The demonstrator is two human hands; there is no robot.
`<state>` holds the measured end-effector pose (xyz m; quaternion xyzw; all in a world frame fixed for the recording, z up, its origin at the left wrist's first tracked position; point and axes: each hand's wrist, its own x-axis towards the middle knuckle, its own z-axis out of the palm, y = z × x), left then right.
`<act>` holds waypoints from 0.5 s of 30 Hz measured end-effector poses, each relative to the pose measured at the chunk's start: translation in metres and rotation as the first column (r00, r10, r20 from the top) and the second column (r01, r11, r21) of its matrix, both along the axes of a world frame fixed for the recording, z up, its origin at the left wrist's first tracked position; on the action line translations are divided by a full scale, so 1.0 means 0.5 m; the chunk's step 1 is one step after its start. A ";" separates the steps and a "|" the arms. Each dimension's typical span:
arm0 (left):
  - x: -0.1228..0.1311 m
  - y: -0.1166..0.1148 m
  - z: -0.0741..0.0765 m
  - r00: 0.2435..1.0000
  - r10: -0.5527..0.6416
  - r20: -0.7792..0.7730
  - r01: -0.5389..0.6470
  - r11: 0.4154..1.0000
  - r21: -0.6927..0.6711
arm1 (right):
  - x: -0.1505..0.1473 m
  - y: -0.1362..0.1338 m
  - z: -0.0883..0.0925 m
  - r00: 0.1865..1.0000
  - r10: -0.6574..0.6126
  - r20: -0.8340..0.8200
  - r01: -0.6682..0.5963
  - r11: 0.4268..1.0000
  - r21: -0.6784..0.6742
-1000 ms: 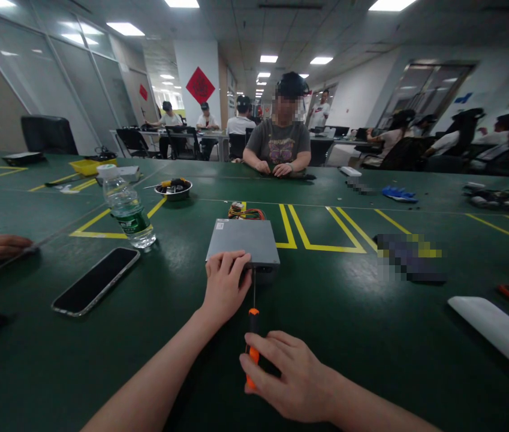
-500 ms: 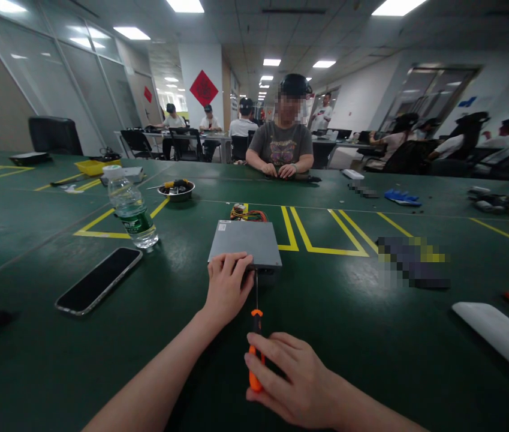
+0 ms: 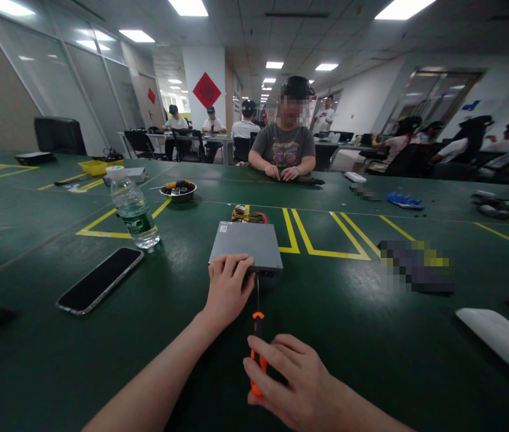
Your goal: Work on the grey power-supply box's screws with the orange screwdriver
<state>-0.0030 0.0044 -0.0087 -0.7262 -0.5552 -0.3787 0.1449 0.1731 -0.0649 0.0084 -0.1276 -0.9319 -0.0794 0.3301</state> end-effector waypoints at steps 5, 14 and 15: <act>0.001 -0.001 0.001 1.000 -0.002 -0.004 0.002 1.000 0.006 | 0.002 0.003 -0.013 0.997 0.008 -0.081 -0.010 1.000 -0.019; 0.003 -0.003 0.004 1.000 0.004 0.001 -0.004 1.000 -0.019 | 0.008 -0.003 0.006 0.998 -0.027 0.064 0.031 0.998 -0.055; 0.003 -0.003 0.004 1.000 0.004 0.002 -0.004 1.000 -0.019 | 0.008 -0.002 0.005 0.999 -0.028 0.046 0.030 0.998 -0.048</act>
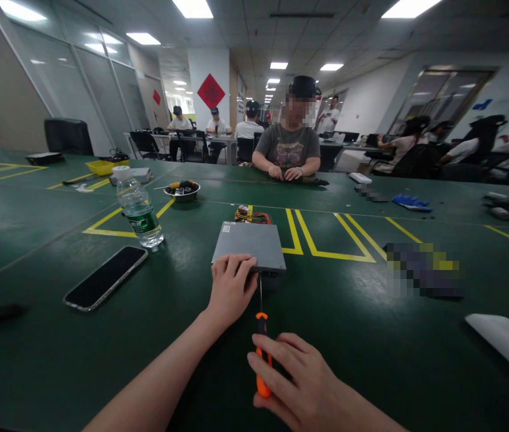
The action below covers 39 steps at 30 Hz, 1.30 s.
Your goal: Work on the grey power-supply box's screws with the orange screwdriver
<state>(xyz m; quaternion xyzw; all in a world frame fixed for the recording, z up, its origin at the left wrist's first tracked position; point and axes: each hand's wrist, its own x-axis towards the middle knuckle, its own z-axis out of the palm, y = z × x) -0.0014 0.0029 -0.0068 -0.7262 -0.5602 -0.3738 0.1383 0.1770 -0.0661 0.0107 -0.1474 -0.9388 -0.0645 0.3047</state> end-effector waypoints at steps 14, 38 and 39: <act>0.000 0.002 -0.001 1.000 0.016 -0.001 -0.016 1.000 0.010 | 0.005 -0.002 0.003 0.994 -0.015 0.106 0.026 0.995 -0.099; 0.000 0.000 0.000 1.000 0.015 0.009 -0.015 1.000 0.003 | -0.006 0.003 -0.013 0.996 0.032 -0.080 -0.033 0.999 -0.015; 0.000 0.001 0.000 1.000 0.015 0.008 -0.015 1.000 0.004 | -0.004 0.003 -0.012 0.997 0.020 -0.071 -0.022 0.999 -0.030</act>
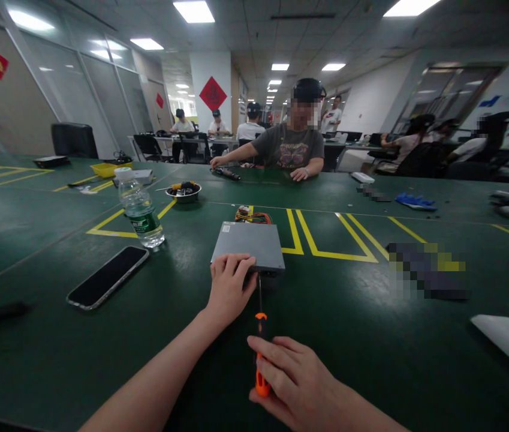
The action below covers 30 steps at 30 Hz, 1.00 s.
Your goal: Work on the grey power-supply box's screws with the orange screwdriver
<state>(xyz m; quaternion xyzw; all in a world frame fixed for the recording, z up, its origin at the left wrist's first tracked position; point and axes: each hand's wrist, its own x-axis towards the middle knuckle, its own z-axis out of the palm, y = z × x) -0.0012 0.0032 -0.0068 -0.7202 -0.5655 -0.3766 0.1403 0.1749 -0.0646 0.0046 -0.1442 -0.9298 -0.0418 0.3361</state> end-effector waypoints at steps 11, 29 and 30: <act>-0.001 0.001 -0.001 1.000 -0.008 -0.003 0.008 1.000 0.002 | 0.002 -0.004 0.007 0.999 -0.009 -0.038 0.011 0.999 0.050; 0.000 0.002 -0.001 1.000 -0.007 -0.004 0.007 1.000 0.001 | 0.010 -0.004 0.002 0.998 -0.019 -0.066 0.021 0.999 0.028; 0.000 0.001 0.000 1.000 -0.007 -0.004 0.007 1.000 0.005 | 0.011 -0.006 0.000 0.999 -0.029 -0.044 0.030 1.000 0.007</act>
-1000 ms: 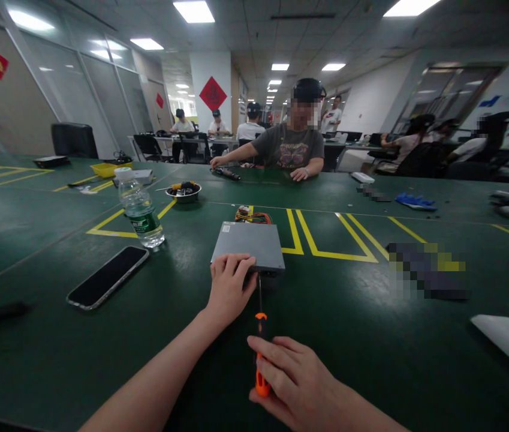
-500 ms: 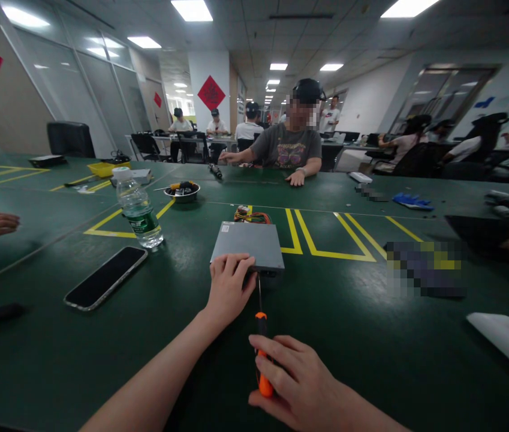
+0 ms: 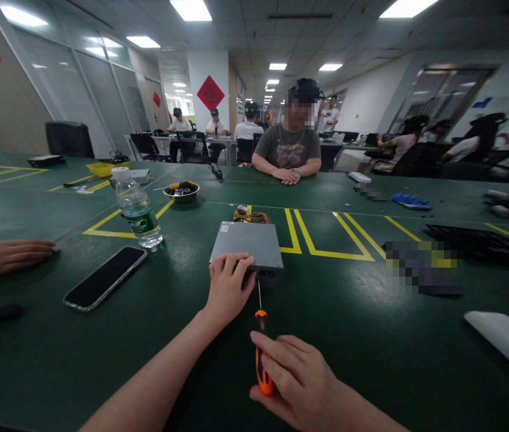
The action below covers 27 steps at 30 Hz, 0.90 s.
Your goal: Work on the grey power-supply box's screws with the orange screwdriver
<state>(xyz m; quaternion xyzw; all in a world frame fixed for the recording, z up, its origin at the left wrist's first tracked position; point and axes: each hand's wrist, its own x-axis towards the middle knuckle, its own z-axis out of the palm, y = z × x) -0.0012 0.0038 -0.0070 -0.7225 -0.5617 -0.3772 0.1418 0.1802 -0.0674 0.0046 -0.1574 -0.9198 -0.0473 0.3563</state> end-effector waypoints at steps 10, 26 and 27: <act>0.000 -0.001 0.002 1.000 -0.001 -0.002 0.001 1.000 -0.013 | -0.003 -0.002 0.020 1.000 0.009 0.005 -0.009 0.998 0.069; -0.002 0.000 -0.002 1.000 0.005 -0.001 -0.005 1.000 -0.017 | -0.008 -0.001 0.018 0.999 0.006 -0.038 -0.003 0.996 0.089; -0.002 0.000 -0.002 1.000 0.005 -0.001 -0.005 1.000 -0.017 | -0.009 -0.001 0.015 0.999 0.009 -0.054 -0.005 0.996 0.085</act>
